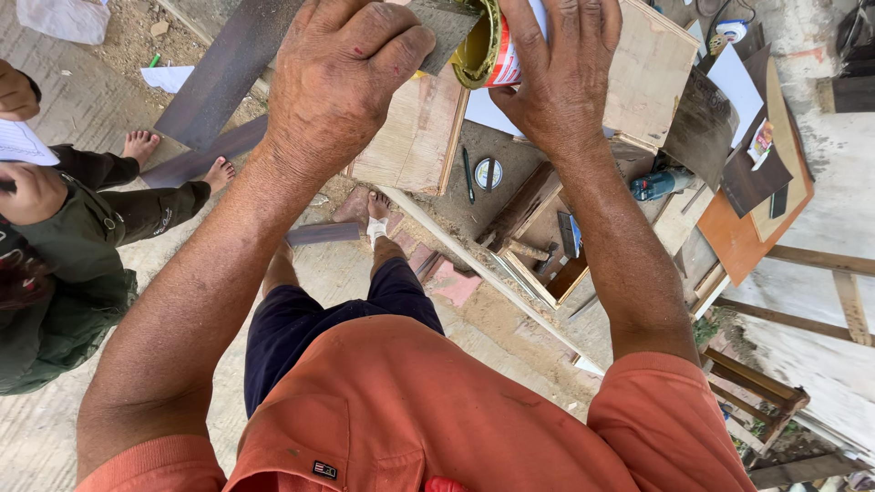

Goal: The person pours a yellow viscous substance from a can onto a rectangular wooden board and spreads it evenly using a small white rectangular tool. The person then moves to a wooden drawer and repeats the process, pouring and spreading the substance on the drawer's surface.

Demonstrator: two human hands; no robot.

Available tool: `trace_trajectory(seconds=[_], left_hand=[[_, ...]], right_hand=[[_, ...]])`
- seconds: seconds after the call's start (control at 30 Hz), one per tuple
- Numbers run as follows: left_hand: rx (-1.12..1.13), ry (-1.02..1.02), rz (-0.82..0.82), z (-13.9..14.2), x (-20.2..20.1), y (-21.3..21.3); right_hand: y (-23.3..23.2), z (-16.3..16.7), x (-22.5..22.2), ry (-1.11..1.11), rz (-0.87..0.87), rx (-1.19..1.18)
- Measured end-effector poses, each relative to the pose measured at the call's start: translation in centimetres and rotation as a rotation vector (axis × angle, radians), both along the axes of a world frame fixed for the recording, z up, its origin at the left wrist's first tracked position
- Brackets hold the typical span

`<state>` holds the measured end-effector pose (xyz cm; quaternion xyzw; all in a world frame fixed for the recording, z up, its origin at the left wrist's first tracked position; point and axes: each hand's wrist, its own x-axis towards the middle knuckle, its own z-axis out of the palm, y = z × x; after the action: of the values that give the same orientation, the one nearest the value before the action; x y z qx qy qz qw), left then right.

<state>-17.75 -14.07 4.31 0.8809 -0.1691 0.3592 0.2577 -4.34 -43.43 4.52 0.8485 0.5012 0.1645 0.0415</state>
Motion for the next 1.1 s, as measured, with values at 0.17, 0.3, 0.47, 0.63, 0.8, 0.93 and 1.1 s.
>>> trace_trajectory(seconds=[0.17, 0.3, 0.47, 0.63, 0.8, 0.93, 1.1], left_hand=[[0.063, 0.046, -0.003, -0.4, 0.2, -0.6], [0.143, 0.097, -0.037, -1.0, 0.1, -1.4], [0.072, 0.129, -0.037, -1.4, -0.1, -0.8], [0.093, 0.166, 0.031, -1.0, -0.1, 0.7], [0.045, 0.172, 0.082, 0.2, 0.9, 0.7], [0.161, 0.157, 0.114, 0.8, 3.1, -0.5], [0.326, 0.184, 0.059, 0.9, 3.0, -1.4]], right_hand=[[0.1, -0.3, -0.2, 0.019, -0.039, 0.020], [0.0, -0.8, -0.2, 0.019, -0.079, 0.076], [-0.2, -2.0, -0.3, 0.095, -0.198, 0.194], [-0.3, -2.7, -0.4, 0.239, -0.283, 0.374], [-0.4, -2.4, 0.2, 0.264, -0.251, 0.405], [0.4, -2.3, 1.5, 0.157, -0.168, 0.400], [1.2, -3.0, 2.4, 0.070, -0.106, 0.374]])
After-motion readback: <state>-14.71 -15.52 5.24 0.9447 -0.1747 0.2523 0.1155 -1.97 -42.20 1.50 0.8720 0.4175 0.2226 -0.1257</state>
